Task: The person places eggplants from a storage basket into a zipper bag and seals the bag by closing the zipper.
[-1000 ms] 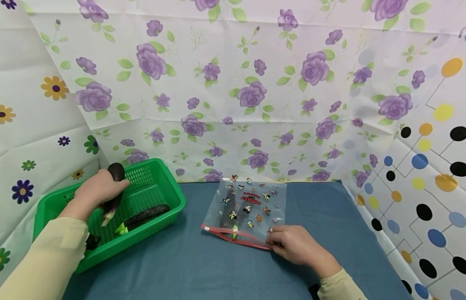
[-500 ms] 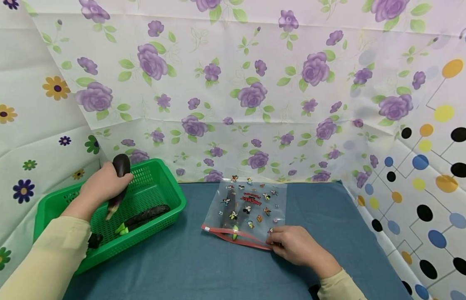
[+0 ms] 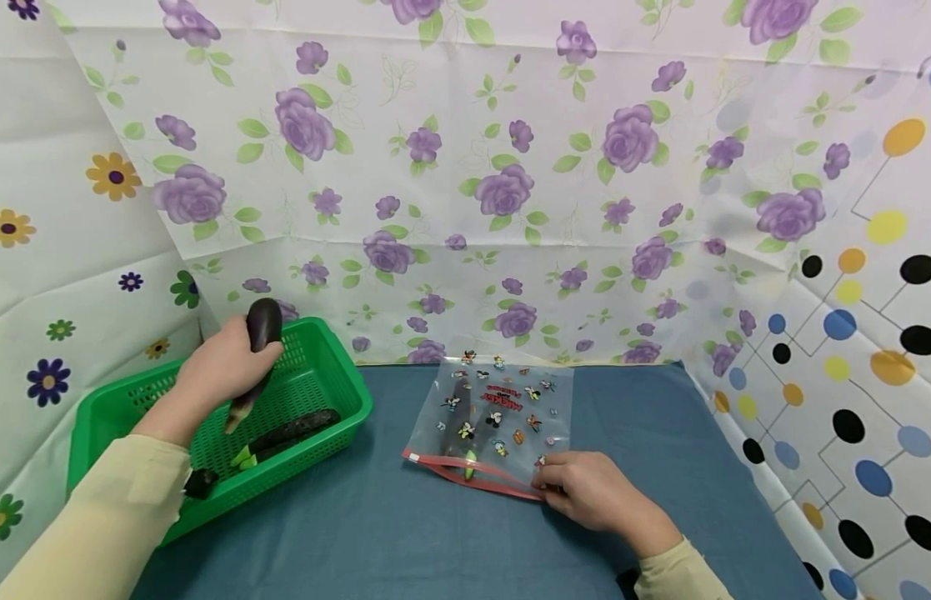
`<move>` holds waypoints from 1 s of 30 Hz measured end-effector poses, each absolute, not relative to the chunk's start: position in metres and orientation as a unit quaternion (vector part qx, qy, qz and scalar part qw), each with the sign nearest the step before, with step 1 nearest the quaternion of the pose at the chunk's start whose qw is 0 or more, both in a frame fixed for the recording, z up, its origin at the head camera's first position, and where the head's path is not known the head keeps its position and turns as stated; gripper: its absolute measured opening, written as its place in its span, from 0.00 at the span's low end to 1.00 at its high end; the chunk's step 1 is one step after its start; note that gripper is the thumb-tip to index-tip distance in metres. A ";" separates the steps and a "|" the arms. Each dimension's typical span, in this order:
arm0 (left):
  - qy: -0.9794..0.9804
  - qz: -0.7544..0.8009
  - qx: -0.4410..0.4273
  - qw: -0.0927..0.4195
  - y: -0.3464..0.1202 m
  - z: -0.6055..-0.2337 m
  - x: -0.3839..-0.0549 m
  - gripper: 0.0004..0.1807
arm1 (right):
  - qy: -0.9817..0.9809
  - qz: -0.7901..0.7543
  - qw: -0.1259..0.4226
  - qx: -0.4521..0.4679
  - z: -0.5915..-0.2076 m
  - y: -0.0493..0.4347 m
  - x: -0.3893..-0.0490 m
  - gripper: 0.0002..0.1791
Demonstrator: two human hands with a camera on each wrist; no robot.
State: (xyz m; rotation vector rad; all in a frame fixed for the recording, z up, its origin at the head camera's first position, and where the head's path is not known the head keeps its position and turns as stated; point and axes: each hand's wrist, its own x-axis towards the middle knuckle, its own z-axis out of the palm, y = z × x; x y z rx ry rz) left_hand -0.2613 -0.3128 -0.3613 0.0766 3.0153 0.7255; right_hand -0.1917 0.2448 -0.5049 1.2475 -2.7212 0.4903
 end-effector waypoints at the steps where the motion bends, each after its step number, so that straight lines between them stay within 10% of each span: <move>1: 0.972 0.234 0.024 0.019 -0.310 -0.361 -0.261 0.45 | -0.896 0.162 0.053 0.410 -0.505 0.245 -0.192 0.07; 30: 0.967 0.249 0.053 -0.027 -0.271 -0.358 -0.255 0.52 | -0.898 0.157 0.051 0.408 -0.502 0.243 -0.190 0.07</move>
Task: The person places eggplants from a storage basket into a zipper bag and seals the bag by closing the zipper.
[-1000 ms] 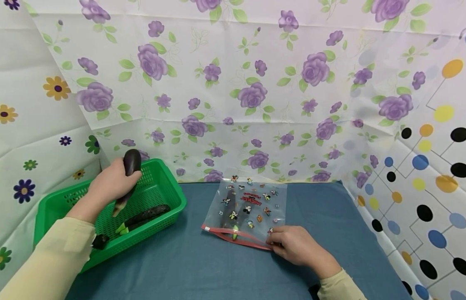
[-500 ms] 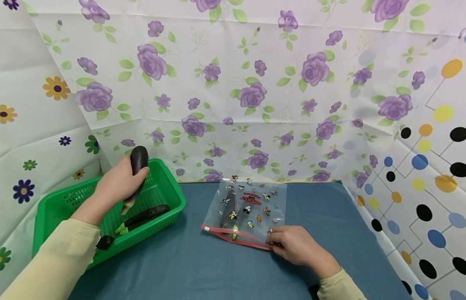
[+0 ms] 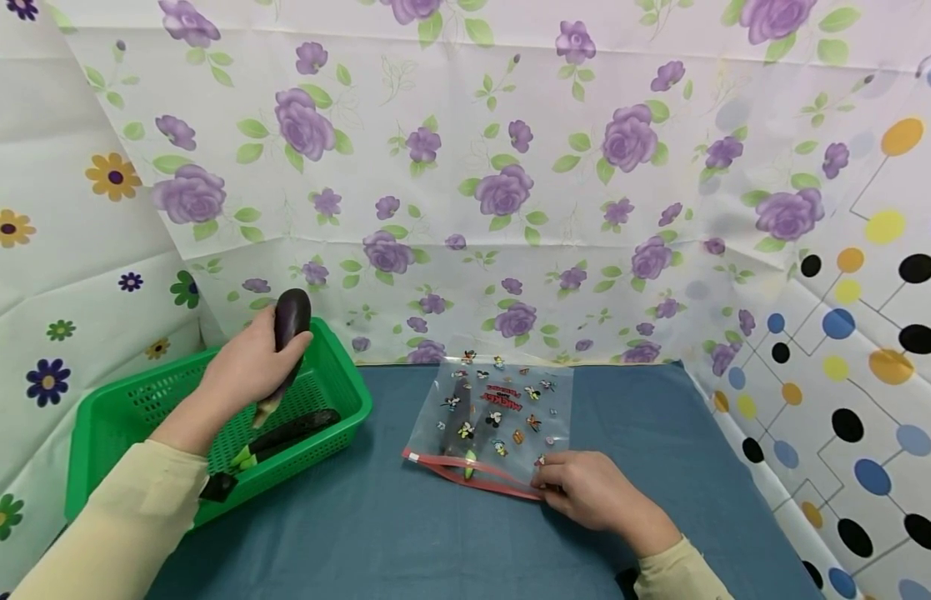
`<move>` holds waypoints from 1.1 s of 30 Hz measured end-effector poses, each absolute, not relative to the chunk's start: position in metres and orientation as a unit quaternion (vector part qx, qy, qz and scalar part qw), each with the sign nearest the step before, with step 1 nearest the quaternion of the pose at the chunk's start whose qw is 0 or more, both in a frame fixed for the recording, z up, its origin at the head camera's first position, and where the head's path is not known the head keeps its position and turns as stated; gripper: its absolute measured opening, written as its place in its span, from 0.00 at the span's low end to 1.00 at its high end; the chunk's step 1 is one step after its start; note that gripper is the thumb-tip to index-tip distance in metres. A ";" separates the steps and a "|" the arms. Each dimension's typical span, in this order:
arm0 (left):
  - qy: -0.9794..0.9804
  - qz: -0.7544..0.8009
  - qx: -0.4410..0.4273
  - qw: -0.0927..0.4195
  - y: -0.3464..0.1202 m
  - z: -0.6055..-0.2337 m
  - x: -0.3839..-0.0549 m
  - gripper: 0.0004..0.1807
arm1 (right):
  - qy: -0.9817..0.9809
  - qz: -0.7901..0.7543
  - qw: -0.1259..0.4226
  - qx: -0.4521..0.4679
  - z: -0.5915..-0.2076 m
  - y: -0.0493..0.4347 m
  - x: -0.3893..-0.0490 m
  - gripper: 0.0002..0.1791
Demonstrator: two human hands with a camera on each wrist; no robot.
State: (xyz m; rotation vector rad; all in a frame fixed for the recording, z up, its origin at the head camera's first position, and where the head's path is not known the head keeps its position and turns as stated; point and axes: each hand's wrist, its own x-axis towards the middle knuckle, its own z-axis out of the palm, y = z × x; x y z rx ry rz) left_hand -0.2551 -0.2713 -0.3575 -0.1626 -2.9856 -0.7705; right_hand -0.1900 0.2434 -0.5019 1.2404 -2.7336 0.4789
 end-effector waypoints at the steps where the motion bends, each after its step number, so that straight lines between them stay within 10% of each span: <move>1: -0.966 -0.250 -0.054 0.027 -0.270 -0.358 -0.255 0.52 | -0.898 0.157 0.051 0.407 -0.502 0.243 -0.190 0.07; 33: -0.957 -0.275 -0.078 0.042 -0.229 -0.370 -0.240 0.52 | -0.897 0.156 0.051 0.411 -0.506 0.246 -0.193 0.08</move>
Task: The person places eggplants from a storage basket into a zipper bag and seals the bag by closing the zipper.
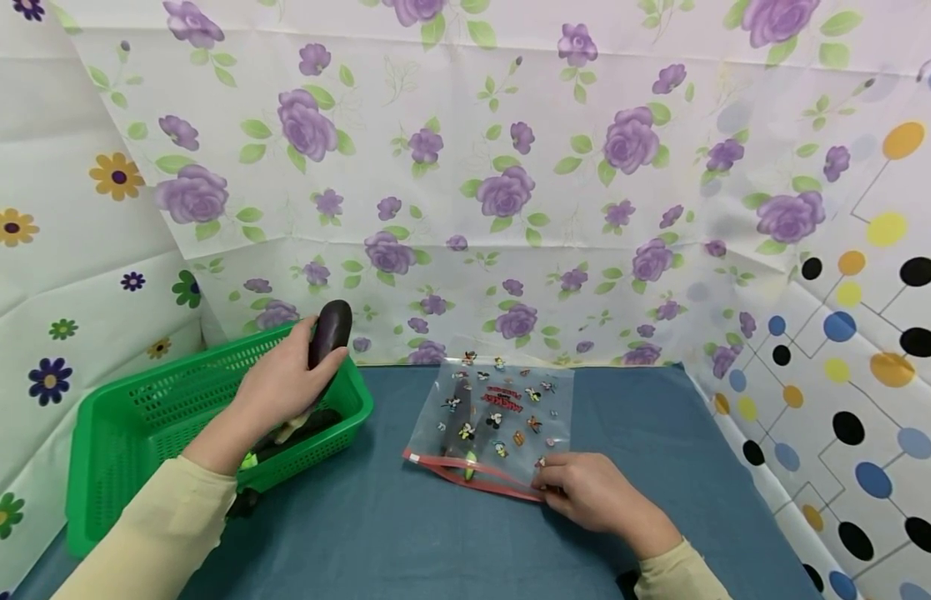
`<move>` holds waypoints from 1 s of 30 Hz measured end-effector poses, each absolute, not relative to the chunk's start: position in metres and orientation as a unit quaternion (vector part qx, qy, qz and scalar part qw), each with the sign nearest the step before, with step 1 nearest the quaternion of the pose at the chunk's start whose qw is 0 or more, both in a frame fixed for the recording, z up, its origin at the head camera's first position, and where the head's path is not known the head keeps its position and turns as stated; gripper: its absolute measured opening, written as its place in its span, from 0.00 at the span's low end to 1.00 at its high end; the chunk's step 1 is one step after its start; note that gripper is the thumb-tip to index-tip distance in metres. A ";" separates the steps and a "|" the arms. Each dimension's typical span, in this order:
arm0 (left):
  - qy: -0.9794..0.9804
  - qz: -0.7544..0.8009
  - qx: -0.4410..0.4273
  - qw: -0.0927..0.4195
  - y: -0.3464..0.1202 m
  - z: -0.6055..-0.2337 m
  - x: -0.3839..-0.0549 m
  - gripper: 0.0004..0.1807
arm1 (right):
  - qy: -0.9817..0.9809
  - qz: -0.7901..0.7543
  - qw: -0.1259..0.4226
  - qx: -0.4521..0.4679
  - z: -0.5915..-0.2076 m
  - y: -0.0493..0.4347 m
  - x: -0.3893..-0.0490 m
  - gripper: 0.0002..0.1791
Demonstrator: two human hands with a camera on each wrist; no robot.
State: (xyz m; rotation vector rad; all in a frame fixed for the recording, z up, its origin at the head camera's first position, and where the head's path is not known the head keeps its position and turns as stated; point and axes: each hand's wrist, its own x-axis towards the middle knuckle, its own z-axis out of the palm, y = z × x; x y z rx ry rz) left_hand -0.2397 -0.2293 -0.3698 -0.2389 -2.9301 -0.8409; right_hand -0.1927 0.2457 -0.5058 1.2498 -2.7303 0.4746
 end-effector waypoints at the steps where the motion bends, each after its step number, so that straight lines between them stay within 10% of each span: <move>1: -0.956 -0.278 -0.080 0.042 -0.228 -0.370 -0.239 0.52 | -0.897 0.156 0.051 0.410 -0.506 0.246 -0.193 0.08; 30: -0.946 -0.299 -0.113 0.052 -0.195 -0.384 -0.226 0.52 | -0.895 0.157 0.054 0.413 -0.506 0.245 -0.192 0.08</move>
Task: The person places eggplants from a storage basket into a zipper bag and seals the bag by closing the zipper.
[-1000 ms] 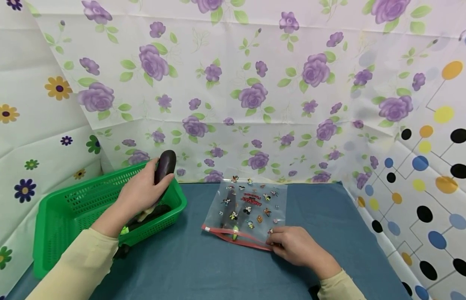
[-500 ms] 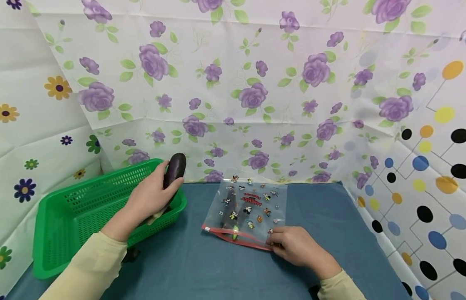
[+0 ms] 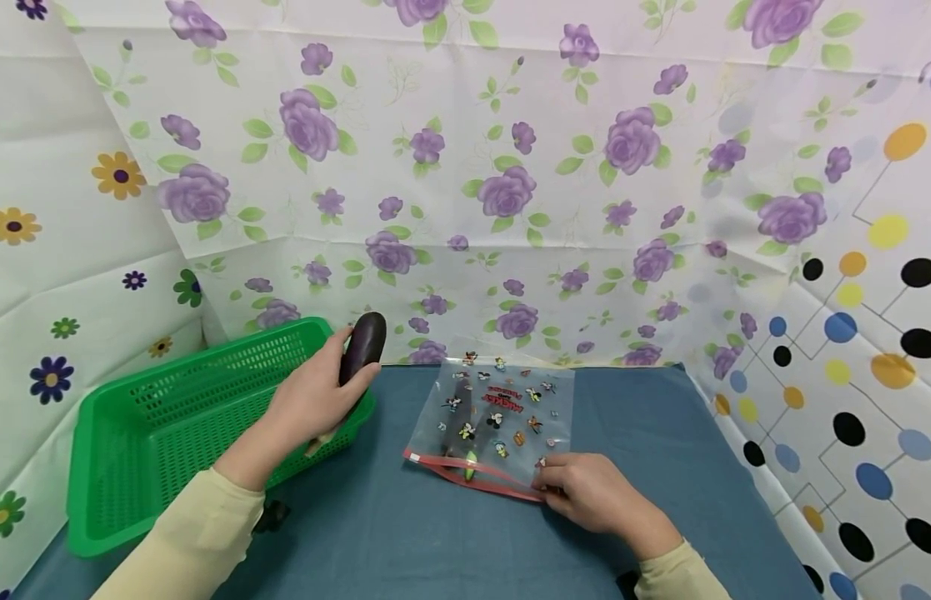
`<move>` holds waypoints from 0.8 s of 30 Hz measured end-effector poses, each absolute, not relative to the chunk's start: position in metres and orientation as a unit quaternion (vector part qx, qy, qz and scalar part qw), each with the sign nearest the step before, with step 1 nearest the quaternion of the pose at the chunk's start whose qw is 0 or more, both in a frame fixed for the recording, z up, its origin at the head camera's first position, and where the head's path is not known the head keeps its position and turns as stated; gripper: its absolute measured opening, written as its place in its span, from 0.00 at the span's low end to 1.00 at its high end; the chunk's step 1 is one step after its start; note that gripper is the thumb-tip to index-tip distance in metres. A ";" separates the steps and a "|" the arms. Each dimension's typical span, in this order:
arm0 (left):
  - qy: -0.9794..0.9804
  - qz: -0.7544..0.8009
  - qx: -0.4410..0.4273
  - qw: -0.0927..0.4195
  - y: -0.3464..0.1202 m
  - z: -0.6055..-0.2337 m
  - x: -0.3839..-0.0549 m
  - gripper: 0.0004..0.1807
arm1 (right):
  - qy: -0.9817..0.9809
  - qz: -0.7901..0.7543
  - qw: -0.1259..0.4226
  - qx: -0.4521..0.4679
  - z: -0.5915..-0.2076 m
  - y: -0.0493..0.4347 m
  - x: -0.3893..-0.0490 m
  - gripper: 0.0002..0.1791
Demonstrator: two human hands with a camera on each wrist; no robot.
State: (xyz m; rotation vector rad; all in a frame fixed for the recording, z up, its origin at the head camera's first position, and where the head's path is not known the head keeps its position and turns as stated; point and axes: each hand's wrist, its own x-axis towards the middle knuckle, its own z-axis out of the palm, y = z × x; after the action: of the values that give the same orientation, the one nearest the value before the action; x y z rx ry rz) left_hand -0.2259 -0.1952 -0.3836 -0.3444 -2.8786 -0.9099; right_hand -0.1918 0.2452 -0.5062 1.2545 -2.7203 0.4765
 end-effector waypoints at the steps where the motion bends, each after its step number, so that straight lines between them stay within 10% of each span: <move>1: -0.946 -0.299 -0.115 0.053 -0.194 -0.384 -0.225 0.52 | -0.896 0.157 0.053 0.412 -0.506 0.245 -0.192 0.08; 24: -0.938 -0.304 -0.156 0.063 -0.168 -0.404 -0.219 0.48 | -0.895 0.157 0.055 0.413 -0.504 0.244 -0.191 0.08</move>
State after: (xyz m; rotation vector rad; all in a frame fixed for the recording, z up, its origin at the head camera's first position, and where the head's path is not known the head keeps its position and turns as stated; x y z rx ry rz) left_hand -0.2191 -0.1681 -0.4042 -0.4712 -2.8333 -0.9200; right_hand -0.1915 0.2445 -0.5044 1.2540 -2.7188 0.4770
